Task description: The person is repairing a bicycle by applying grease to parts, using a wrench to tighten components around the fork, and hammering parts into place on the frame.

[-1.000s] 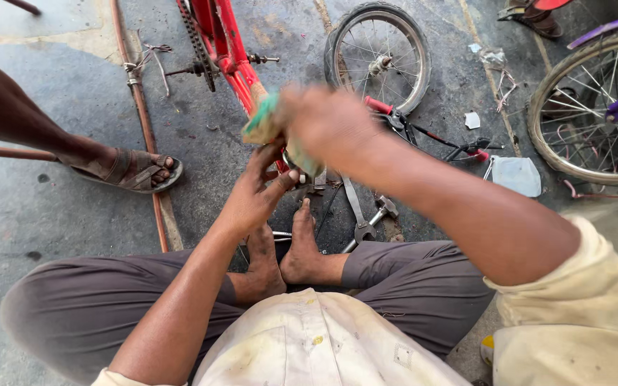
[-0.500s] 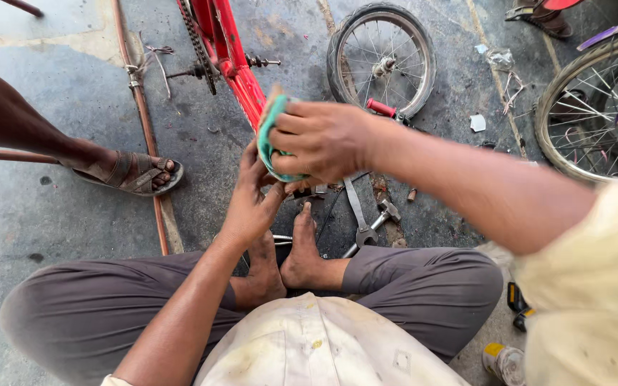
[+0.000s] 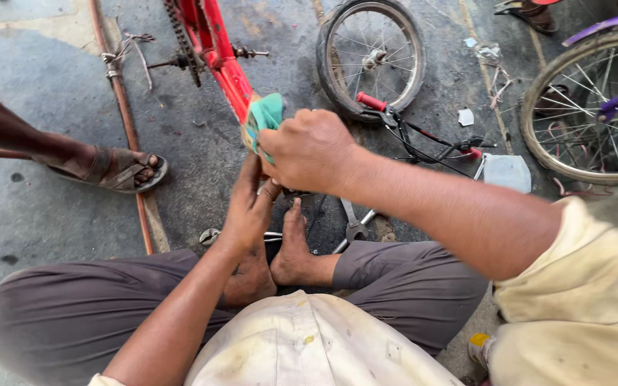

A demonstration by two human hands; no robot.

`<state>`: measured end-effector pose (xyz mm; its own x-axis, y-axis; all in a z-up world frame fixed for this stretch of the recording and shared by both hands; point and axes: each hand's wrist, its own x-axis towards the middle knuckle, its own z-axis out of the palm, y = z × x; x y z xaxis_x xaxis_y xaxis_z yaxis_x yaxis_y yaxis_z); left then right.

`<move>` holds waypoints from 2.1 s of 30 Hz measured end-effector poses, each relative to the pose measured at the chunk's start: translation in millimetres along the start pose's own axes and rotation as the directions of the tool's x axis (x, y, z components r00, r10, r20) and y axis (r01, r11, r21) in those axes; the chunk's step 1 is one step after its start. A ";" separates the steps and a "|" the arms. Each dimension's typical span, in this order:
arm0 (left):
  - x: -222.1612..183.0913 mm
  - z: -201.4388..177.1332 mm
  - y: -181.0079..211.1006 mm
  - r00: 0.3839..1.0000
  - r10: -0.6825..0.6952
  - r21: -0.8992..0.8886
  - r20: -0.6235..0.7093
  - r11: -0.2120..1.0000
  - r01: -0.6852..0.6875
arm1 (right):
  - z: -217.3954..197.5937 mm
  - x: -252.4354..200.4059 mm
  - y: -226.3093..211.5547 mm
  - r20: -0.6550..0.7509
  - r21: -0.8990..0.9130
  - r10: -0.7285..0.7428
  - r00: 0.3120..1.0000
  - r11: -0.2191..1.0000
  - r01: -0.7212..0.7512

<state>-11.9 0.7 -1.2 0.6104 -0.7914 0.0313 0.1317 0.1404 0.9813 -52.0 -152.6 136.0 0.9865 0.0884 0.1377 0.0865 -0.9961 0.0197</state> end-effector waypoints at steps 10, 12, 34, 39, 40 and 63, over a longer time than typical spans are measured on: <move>15.3 -22.5 75.0 0.959 0.281 0.476 0.044 0.838 -0.268 | 29.4 -192.4 122.6 -0.151 -0.313 0.616 0.773 0.712 -0.628; 27.1 -18.3 75.2 0.999 0.016 0.528 0.049 0.848 -0.039 | 66.7 -249.9 141.0 0.174 -0.551 0.802 0.572 0.561 -0.618; 47.9 -5.3 38.9 0.939 0.193 0.345 0.285 0.893 -0.288 | 220.5 -173.9 111.1 0.144 0.577 0.788 0.599 0.425 -0.698; 36.9 14.7 22.9 0.965 0.258 0.354 0.035 0.900 -0.254 | 66.5 -105.8 106.7 -0.161 0.146 0.194 0.968 0.974 -0.171; 36.2 17.9 20.7 0.960 0.277 0.323 -0.033 0.912 -0.252 | 47.5 -89.1 103.6 -0.170 0.037 0.110 0.979 0.994 -0.106; 43.0 12.4 22.2 0.934 0.338 0.372 0.116 0.857 -0.357 | -9.0 -127.9 49.3 -0.190 0.170 0.332 0.924 0.938 -0.302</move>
<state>7.5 -37.6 24.3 0.5240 -0.7607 0.3832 -0.3955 0.1811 0.9004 -175.2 -212.9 128.3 0.9137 -0.2479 0.3221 -0.1934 -0.9622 -0.1919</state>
